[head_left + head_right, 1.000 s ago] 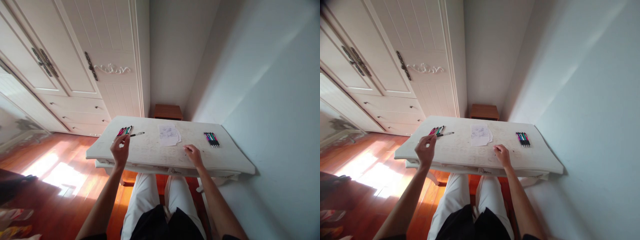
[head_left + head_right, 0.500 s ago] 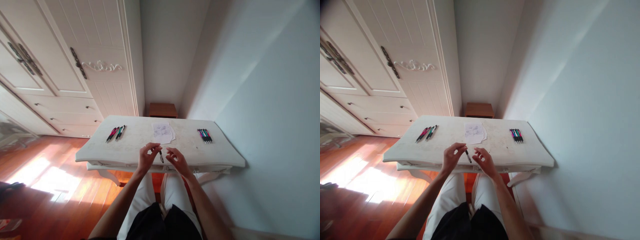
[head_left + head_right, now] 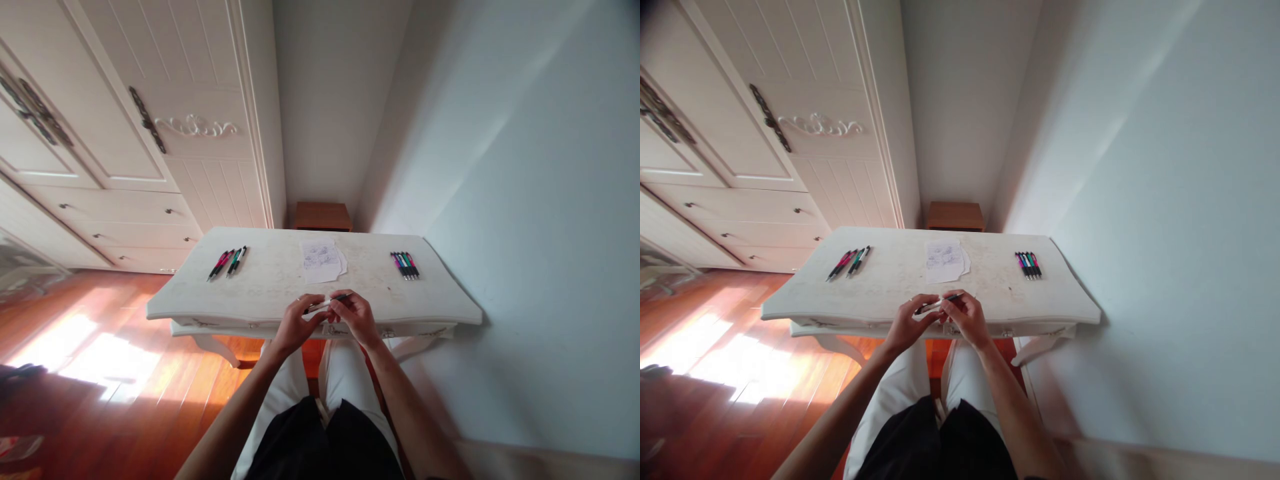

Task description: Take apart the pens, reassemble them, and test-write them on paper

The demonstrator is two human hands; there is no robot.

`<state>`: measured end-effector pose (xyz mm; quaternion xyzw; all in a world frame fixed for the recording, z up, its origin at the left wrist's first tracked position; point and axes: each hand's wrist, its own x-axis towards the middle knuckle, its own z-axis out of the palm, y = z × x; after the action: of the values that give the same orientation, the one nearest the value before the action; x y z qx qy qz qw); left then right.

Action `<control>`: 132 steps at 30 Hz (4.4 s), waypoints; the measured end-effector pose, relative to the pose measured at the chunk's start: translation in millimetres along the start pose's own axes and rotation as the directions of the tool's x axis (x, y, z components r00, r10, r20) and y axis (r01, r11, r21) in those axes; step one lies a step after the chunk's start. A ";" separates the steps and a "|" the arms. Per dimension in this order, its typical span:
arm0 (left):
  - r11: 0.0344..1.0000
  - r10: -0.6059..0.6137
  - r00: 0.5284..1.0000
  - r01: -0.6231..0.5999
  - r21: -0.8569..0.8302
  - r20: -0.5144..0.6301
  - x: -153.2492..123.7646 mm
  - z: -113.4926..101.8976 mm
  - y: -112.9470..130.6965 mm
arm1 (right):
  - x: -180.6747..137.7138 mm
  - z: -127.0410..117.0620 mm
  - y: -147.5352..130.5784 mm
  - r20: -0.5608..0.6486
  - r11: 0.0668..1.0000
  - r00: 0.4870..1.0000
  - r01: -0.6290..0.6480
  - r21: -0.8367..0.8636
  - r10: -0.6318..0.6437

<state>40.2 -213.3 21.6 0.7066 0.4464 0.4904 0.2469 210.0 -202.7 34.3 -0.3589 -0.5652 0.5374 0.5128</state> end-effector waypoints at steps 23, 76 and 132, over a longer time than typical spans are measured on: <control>0.998 -0.008 0.999 0.005 0.070 0.045 -9.4 -19.9 -20.0 | 14.9 -16.7 24.2 -0.169 0.980 0.978 -0.145 -0.139 0.121; 0.925 -0.338 0.940 0.322 -0.200 -0.048 7.1 -12.6 -24.5 | 14.4 -30.1 41.6 -0.353 0.988 0.932 -0.119 -0.094 0.078; 0.919 -0.394 0.888 0.382 -0.099 -0.237 18.2 -33.9 -61.4 | 80.5 -100.5 50.8 -0.130 0.727 0.984 0.000 -0.687 -0.123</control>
<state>-12.5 -171.0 -4.6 0.5286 0.5941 0.5278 0.2983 282.2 -93.2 -10.0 -0.5469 -0.6902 0.2423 0.4072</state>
